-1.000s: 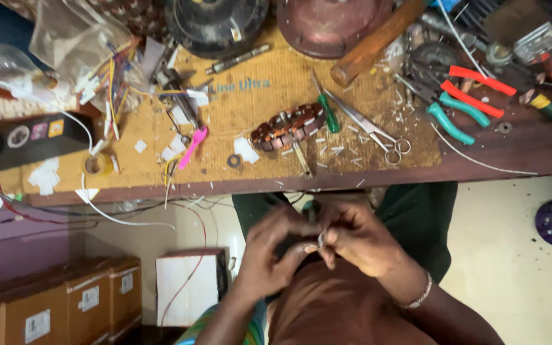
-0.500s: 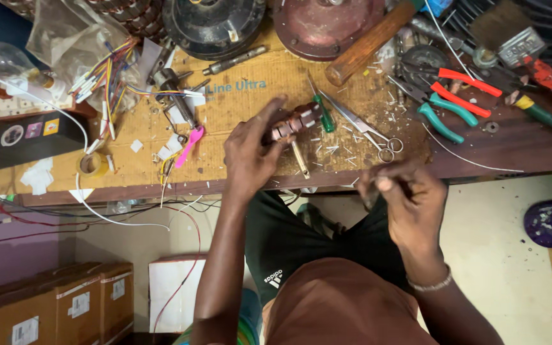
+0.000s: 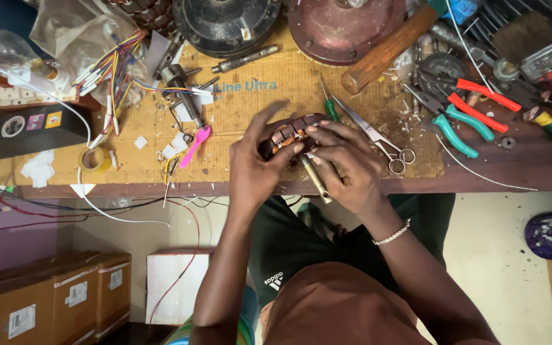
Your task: The person assembles a cylindrical electrical component by inserting small white insulating pieces into slots on a copper-wound rotor. They use scissors to cut the pieces and a screwdriver to adjust the assembly. The work is performed on a cluttered workbench with various tools and parts visible.
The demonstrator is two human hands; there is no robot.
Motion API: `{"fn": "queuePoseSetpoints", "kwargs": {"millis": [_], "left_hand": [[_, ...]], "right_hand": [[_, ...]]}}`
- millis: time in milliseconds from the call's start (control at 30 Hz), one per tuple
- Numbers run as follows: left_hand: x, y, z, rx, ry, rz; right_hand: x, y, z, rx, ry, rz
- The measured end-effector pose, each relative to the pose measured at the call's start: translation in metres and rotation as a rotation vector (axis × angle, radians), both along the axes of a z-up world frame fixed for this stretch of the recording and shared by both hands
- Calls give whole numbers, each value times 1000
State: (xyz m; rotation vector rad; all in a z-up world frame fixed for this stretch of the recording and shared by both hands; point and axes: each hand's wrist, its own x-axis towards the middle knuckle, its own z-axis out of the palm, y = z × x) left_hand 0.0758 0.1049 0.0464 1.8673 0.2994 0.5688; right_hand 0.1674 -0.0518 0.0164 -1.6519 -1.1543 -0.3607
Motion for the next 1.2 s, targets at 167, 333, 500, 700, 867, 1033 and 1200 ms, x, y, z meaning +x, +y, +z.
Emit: {"fn": "queuePoseSetpoints", "kwargs": {"millis": [167,333,500,700,867,1033,1200], "left_hand": [[3,-4,3,46,91,11],[3,-4,13,116,78,-50],[1,0,18,167,116,-104],[13,-1,13,188,33,-119],[14,5,8,87,91,-137],[13,4,10,-15,43,-182],[15,1,9,171,44,-134]], "right_hand": [[-6,1,-11,18,154,-51],[-18,9,-28,120,174,-85],[-30,12,-31,153,112,-150],[-33,13,-20,185,377,-68],[-34,8,-9,24,280,-115],[-4,-5,1,59,192,-26],[19,-4,3,61,118,-85]]}}
